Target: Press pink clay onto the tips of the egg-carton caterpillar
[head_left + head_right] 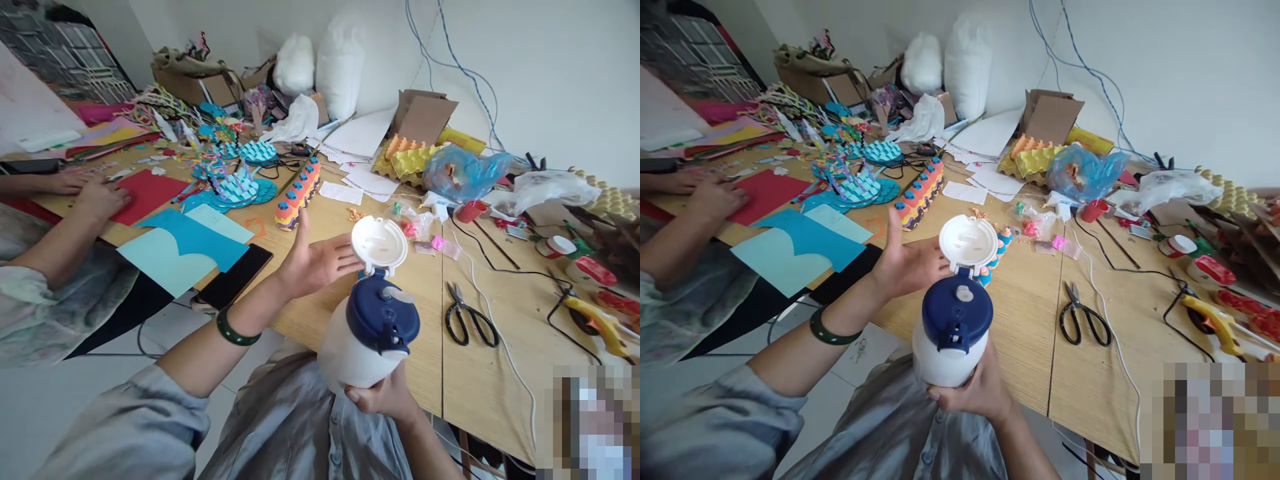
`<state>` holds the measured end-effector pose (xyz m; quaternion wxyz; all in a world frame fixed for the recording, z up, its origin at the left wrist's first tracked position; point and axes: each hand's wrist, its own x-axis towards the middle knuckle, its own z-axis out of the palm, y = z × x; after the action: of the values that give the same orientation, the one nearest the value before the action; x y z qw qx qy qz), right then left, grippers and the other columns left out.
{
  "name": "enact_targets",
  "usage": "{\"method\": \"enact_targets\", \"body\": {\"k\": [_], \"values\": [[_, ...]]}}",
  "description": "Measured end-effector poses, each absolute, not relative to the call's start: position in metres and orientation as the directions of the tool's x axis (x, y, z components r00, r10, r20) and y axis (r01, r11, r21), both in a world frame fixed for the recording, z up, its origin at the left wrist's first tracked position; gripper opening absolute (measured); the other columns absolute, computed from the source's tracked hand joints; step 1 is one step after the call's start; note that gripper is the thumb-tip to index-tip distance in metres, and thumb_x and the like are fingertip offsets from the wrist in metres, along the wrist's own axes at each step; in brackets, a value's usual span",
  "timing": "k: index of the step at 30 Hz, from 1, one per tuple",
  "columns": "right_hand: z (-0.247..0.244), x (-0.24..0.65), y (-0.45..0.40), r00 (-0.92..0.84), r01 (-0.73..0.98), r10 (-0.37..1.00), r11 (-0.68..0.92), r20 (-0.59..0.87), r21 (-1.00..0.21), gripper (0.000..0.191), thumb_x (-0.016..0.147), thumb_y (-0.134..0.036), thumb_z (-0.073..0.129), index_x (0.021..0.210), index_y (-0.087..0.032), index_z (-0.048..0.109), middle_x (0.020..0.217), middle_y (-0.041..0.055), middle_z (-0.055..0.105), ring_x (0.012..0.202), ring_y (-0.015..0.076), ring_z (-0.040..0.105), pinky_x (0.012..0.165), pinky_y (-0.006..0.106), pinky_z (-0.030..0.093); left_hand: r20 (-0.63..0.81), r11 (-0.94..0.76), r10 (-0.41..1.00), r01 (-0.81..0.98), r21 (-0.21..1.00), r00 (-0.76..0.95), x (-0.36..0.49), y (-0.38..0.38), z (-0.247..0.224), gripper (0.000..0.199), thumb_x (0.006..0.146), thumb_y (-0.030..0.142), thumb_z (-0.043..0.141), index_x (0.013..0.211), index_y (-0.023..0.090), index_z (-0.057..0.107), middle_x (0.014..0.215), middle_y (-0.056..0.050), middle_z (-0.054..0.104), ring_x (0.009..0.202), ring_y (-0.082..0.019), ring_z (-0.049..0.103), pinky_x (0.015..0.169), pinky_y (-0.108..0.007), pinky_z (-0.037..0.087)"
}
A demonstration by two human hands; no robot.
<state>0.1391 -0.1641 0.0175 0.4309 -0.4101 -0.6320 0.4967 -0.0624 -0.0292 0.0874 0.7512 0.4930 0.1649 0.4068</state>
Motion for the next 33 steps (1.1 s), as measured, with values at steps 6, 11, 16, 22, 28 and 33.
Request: {"method": "enact_targets", "body": {"k": [6, 11, 16, 22, 28, 33], "values": [[0.018, 0.127, -0.16, -0.313, 0.003, 0.938, 0.157, 0.149, -0.988, 0.101, 0.067, -0.066, 0.087, 0.147, -0.019, 0.048, 0.129, 0.0195, 0.072, 0.117, 0.0363, 0.072, 0.106, 0.053, 0.06, 0.145, 0.024, 0.908, -0.394, 0.919, 0.393, -0.049, -0.019, 0.12, 0.107, 0.084, 0.098, 0.031, 0.159, 0.022, 0.048, 0.14, -0.017, 0.072, 0.149, -0.046, 0.052, 0.117, -0.067, 0.045], [0.019, 0.126, -0.154, -0.327, 0.013, 0.935, 0.147, 0.135, -0.989, 0.092, 0.065, -0.066, 0.088, 0.137, -0.019, 0.055, 0.129, 0.0186, 0.072, 0.122, 0.037, 0.07, 0.109, 0.053, 0.058, 0.194, 0.101, 0.804, -0.451, 0.887, 0.562, -0.062, -0.012, 0.133, 0.125, 0.078, 0.104, 0.011, 0.151, 0.014, 0.058, 0.138, -0.018, 0.074, 0.142, -0.043, 0.06, 0.119, -0.063, 0.044], [0.022, 0.125, -0.15, -0.368, -0.011, 0.927, 0.081, 0.08, -0.997, 0.085, 0.069, -0.07, 0.085, 0.132, -0.019, 0.059, 0.12, 0.0154, 0.075, 0.109, 0.0331, 0.073, 0.097, 0.048, 0.063, 0.243, -0.025, 0.757, -0.345, 0.938, 0.607, -0.072, -0.015, 0.137, 0.126, 0.079, 0.103, 0.007, 0.15, 0.014, 0.061, 0.142, -0.019, 0.072, 0.145, -0.041, 0.058, 0.119, -0.055, 0.047], [0.027, 0.125, -0.145, -0.343, 0.035, 0.936, 0.092, 0.075, -0.995, 0.09, 0.07, -0.071, 0.084, 0.139, -0.02, 0.057, 0.123, 0.015, 0.074, 0.111, 0.0337, 0.071, 0.098, 0.049, 0.062, 0.253, -0.171, 0.645, -0.187, 0.967, 0.721, -0.078, -0.027, 0.137, 0.123, 0.072, 0.107, 0.023, 0.156, 0.024, 0.058, 0.159, -0.018, 0.059, 0.14, -0.042, 0.062, 0.112, -0.052, 0.052], [0.039, 0.12, -0.138, -0.374, 0.005, 0.923, 0.103, 0.093, -0.995, 0.078, 0.07, -0.075, 0.081, 0.125, -0.023, 0.062, 0.12, 0.0123, 0.075, 0.108, 0.0322, 0.072, 0.095, 0.049, 0.064, 0.365, -0.478, 0.538, -0.081, 0.874, 0.759, -0.088, -0.027, 0.142, 0.118, 0.077, 0.102, 0.039, 0.163, 0.021, 0.048, 0.162, -0.021, 0.055, 0.153, -0.045, 0.047, 0.127, -0.058, 0.034], [0.04, 0.114, -0.138, -0.355, 0.004, 0.932, 0.08, 0.073, -0.997, 0.076, 0.07, -0.071, 0.085, 0.124, -0.022, 0.062, 0.125, 0.0142, 0.073, 0.115, 0.0334, 0.07, 0.104, 0.053, 0.06, 0.387, -0.604, 0.488, -0.017, 0.797, 0.782, -0.095, -0.025, 0.144, 0.124, 0.074, 0.105, 0.035, 0.165, 0.021, 0.044, 0.169, -0.017, 0.046, 0.162, -0.043, 0.032, 0.136, -0.057, 0.007]]}}
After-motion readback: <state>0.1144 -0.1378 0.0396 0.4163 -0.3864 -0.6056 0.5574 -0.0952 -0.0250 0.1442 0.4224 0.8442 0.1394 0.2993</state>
